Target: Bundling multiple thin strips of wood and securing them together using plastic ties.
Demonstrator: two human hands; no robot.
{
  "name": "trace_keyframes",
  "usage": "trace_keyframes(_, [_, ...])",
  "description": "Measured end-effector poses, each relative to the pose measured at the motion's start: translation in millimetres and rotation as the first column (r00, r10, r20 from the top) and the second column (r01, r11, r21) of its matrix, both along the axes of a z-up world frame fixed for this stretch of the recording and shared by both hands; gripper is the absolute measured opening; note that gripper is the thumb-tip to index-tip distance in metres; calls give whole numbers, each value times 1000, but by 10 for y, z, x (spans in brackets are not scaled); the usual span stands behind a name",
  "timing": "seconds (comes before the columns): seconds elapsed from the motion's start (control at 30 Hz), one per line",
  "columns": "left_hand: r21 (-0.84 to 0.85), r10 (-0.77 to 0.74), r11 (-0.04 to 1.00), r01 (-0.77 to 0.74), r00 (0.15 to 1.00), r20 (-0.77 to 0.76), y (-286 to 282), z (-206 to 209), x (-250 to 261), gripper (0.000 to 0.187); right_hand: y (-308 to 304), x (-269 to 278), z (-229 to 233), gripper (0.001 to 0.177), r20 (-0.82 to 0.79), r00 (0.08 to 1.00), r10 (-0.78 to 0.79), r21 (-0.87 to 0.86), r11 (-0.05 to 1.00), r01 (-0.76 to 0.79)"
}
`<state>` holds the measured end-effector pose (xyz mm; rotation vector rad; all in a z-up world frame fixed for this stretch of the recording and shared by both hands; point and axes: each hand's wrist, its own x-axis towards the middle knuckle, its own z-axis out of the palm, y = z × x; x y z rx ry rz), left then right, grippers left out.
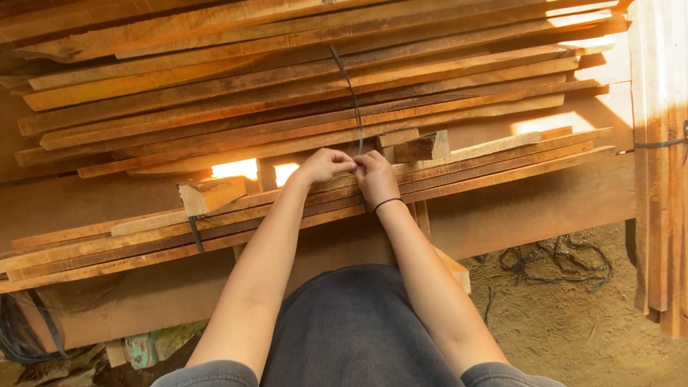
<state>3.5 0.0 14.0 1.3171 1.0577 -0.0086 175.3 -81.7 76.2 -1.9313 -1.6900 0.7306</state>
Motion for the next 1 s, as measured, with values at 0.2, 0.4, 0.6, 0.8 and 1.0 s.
trace_keyframes(0.2, [20,-6,1000,7,1000,-23,-37,-180,-8,20,-55,-13,55,36,19,999,37,78,996,-39])
trace_keyframes(0.4, [-3,-1,1000,1,1000,-20,-44,-157,31,21,-26,-12,12,14,15,997,-71,-107,992,72])
trace_keyframes(0.6, [-150,110,984,-99,992,66,-29,-163,-2,24,76,96,69,23,-91,981,-174,-519,849,102])
trace_keyframes(0.8, [-399,180,907,-133,980,82,20,-57,-12,29,-12,114,92,18,-153,939,-308,-410,884,223])
trace_keyframes(1.0, [-395,214,905,-160,972,98,16,-242,1,29,-40,42,191,12,-181,980,-82,113,988,104])
